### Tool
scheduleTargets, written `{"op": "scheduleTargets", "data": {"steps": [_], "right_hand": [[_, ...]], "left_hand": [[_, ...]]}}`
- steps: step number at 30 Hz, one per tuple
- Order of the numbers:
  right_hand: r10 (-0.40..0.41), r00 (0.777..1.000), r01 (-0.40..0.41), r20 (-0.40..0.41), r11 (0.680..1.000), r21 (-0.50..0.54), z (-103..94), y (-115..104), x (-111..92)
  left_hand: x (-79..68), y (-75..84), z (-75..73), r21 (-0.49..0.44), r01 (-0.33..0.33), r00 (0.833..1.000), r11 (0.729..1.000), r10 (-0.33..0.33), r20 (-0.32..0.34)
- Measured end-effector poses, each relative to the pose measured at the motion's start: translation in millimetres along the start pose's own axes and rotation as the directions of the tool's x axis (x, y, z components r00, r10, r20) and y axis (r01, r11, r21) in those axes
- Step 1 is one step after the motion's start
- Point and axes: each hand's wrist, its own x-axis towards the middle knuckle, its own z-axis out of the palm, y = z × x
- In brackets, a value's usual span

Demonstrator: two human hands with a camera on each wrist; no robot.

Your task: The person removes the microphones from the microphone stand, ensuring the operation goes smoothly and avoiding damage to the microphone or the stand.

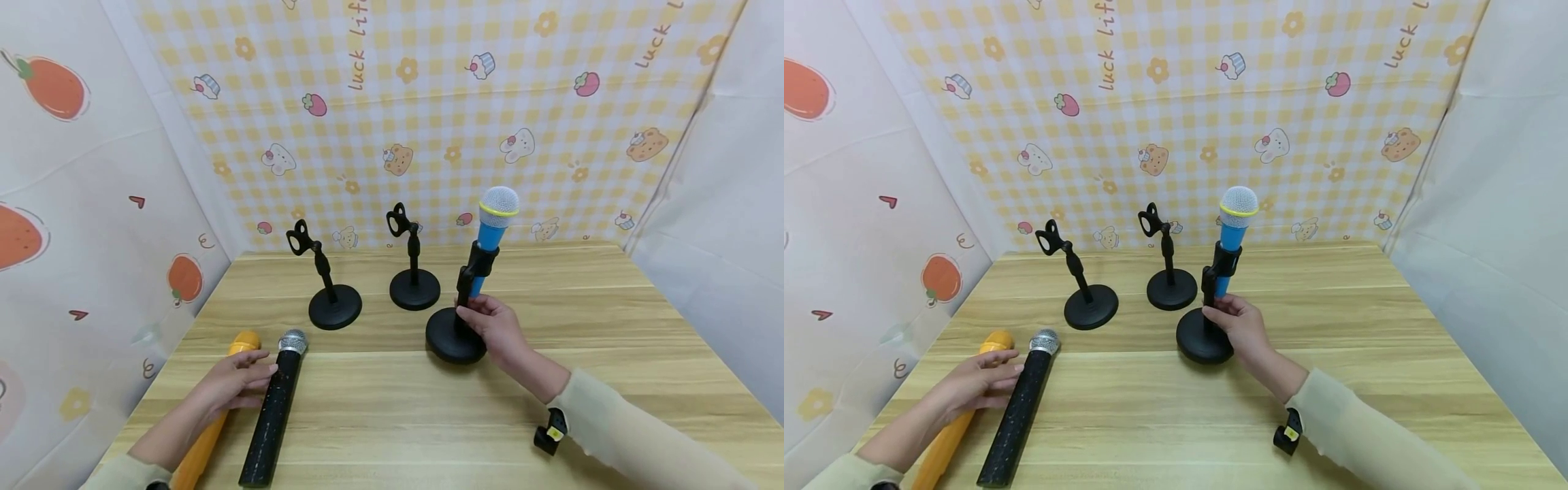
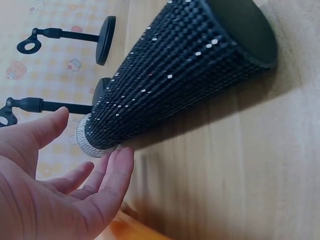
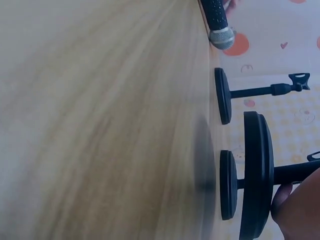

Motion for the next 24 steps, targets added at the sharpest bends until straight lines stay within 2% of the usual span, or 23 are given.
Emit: {"op": "scheduleTargets", "data": {"steps": [5, 12, 19, 24], "right_hand": [[0.002, 0.999, -0.002, 0.038, 1.000, 0.001, -0.1, 0.6, -7.1], [-0.008, 0.997, 0.010, 0.075, 1.000, -0.024, -1.2, 3.6, -13.8], [0.011, 0.993, -0.004, 0.117, 0.998, -0.056, -0.2, 8.0, -19.4], [0.037, 0.991, -0.029, 0.129, 0.997, -0.066, 1.6, 10.1, -24.2]], "left_hand": [[-1.8, 8.0, -5.3, 0.039, -0.049, 0.999, 0.998, 0.049, -0.016], [-3.6, 27.7, -8.1, 0.099, -0.111, 0.991, 0.989, 0.117, -0.057], [-2.5, 48.8, 2.3, 0.100, -0.189, 0.980, 0.977, 0.194, -0.044], [-3.0, 66.0, 11.7, 0.071, -0.276, 0.961, 0.959, 0.277, -0.009]]}}
